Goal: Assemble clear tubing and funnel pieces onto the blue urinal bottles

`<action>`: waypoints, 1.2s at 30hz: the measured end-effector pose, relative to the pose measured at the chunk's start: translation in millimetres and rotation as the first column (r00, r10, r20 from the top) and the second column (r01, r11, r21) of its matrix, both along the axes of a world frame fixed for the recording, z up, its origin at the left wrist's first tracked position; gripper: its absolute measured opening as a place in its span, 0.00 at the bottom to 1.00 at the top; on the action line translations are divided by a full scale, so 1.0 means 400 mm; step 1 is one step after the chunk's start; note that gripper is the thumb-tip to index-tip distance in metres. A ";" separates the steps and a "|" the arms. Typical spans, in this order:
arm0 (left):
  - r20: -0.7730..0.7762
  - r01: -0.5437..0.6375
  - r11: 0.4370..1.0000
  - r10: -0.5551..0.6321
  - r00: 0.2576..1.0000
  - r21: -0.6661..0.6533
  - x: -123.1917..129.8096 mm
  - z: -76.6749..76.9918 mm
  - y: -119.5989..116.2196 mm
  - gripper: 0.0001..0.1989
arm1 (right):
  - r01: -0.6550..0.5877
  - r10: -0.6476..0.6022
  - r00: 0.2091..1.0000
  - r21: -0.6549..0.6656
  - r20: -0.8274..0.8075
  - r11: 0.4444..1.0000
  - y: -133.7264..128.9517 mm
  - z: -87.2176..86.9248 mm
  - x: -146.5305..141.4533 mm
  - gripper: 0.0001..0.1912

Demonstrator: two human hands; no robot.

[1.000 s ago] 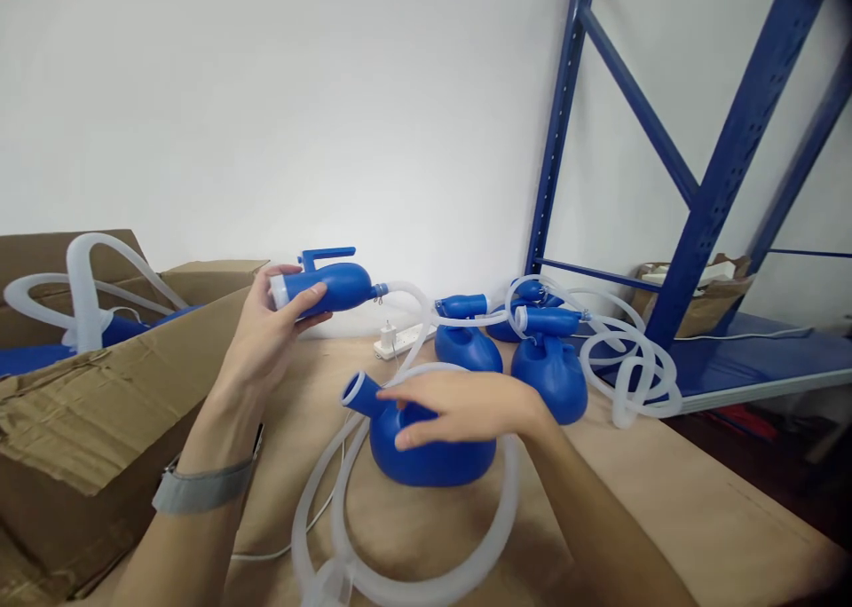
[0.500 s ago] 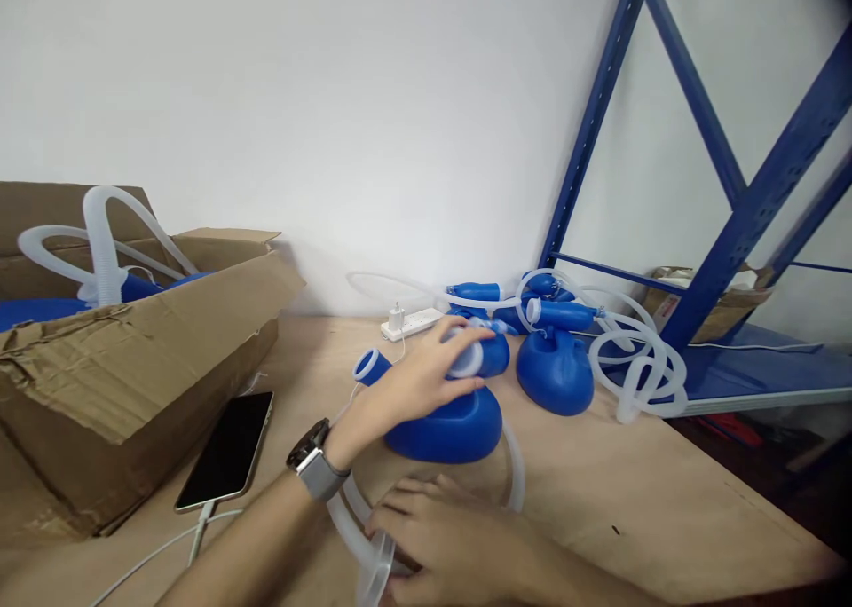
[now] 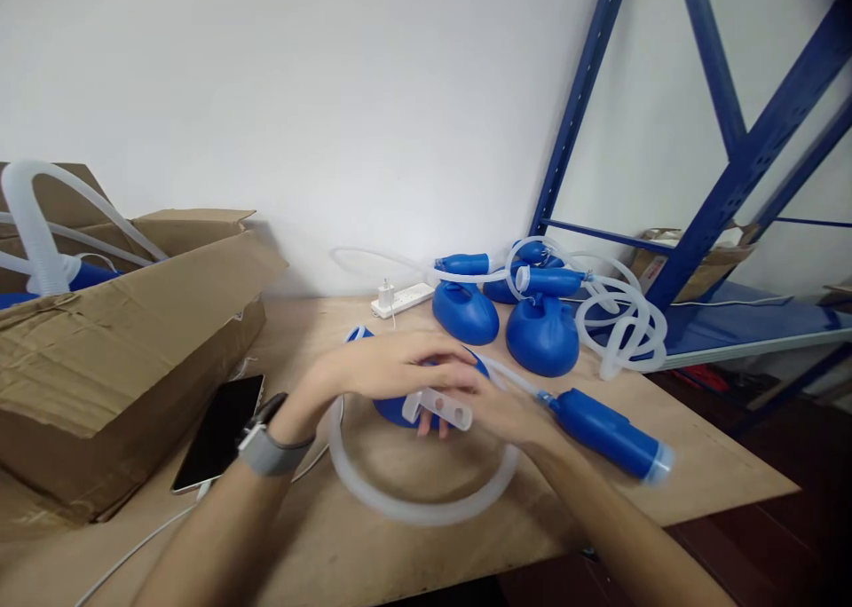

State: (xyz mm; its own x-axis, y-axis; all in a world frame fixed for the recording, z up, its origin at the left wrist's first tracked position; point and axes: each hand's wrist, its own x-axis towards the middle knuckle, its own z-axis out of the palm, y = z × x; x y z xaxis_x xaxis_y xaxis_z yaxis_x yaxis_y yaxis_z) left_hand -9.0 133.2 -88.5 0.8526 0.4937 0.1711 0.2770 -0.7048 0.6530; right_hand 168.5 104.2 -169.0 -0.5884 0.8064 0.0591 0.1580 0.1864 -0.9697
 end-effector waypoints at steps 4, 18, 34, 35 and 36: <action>-0.018 -0.178 0.976 0.178 0.984 -0.121 -0.098 0.048 0.004 0.29 | -0.038 0.007 0.955 -0.098 -0.297 0.994 0.049 0.043 -0.029 0.20; -0.071 -0.497 0.868 0.496 0.865 -0.003 -0.277 0.068 0.066 0.40 | 0.171 -0.406 0.877 0.622 0.257 0.764 0.174 0.026 -0.007 0.23; -0.440 -0.516 0.831 0.551 0.709 0.209 -0.192 -0.008 0.138 0.44 | 0.187 -0.501 0.777 0.619 0.382 0.763 0.196 -0.033 0.025 0.30; -0.444 -0.514 0.831 0.551 0.707 0.214 -0.192 -0.009 0.139 0.43 | 0.187 -0.500 0.782 0.627 0.371 0.757 0.199 -0.035 0.026 0.30; -0.444 -0.511 0.833 0.548 0.709 0.212 -0.193 -0.009 0.140 0.43 | 0.184 -0.500 0.788 0.638 0.360 0.748 0.202 -0.037 0.027 0.29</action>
